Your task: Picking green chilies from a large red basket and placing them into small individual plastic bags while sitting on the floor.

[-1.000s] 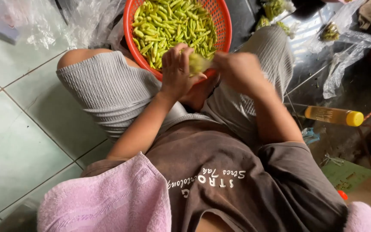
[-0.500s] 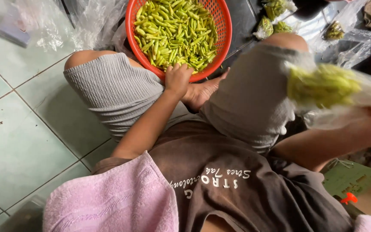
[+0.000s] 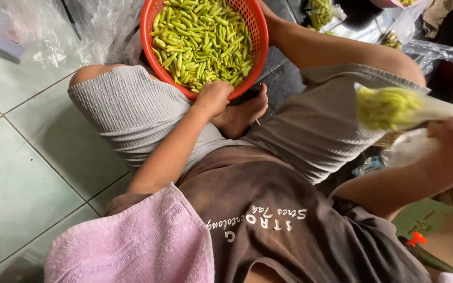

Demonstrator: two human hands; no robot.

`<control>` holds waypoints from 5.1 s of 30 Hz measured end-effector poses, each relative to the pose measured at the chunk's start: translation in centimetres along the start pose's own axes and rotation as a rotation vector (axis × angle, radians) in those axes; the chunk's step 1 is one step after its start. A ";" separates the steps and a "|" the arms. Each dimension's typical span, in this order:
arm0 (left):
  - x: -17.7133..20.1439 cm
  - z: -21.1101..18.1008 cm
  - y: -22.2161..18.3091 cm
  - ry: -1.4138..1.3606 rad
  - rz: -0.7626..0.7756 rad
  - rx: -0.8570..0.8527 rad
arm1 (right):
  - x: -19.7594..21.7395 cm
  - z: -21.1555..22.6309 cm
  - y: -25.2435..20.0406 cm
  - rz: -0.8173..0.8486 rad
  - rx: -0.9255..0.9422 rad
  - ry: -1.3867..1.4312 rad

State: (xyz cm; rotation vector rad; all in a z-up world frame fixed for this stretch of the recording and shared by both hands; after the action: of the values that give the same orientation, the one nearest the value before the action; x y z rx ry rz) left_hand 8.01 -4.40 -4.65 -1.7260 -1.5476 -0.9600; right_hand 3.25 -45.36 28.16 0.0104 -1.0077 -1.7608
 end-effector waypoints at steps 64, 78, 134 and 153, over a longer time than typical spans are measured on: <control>7.9 -1.4 -1.4 0.060 -0.333 0.133 | -46.2 -3.9 -12.1 1.047 -0.446 0.937; 9.1 -0.4 -1.0 -0.787 -0.156 0.138 | -45.6 -6.2 -14.7 0.758 -0.439 1.006; 7.1 2.4 0.1 -0.676 -0.367 0.395 | -46.4 -6.1 -15.7 0.646 -0.610 1.351; 9.8 -0.4 -0.6 -0.488 -0.451 0.237 | -44.0 -1.5 -13.2 0.880 0.062 0.800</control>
State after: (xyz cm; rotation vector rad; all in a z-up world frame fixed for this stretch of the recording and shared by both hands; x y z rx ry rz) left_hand 7.85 0.65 3.82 -1.5392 -2.3332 -0.5336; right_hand 13.11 -10.77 -0.43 0.2521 -0.3584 -0.7804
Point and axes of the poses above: each hand's wrist, its own y-axis towards the middle knuckle, its own x-axis out of the back of the hand, z = x × y, the point moved 9 cm from there along y, towards the middle knuckle, and after that the axes turned 13 degrees about x, right-handed, at the moved point
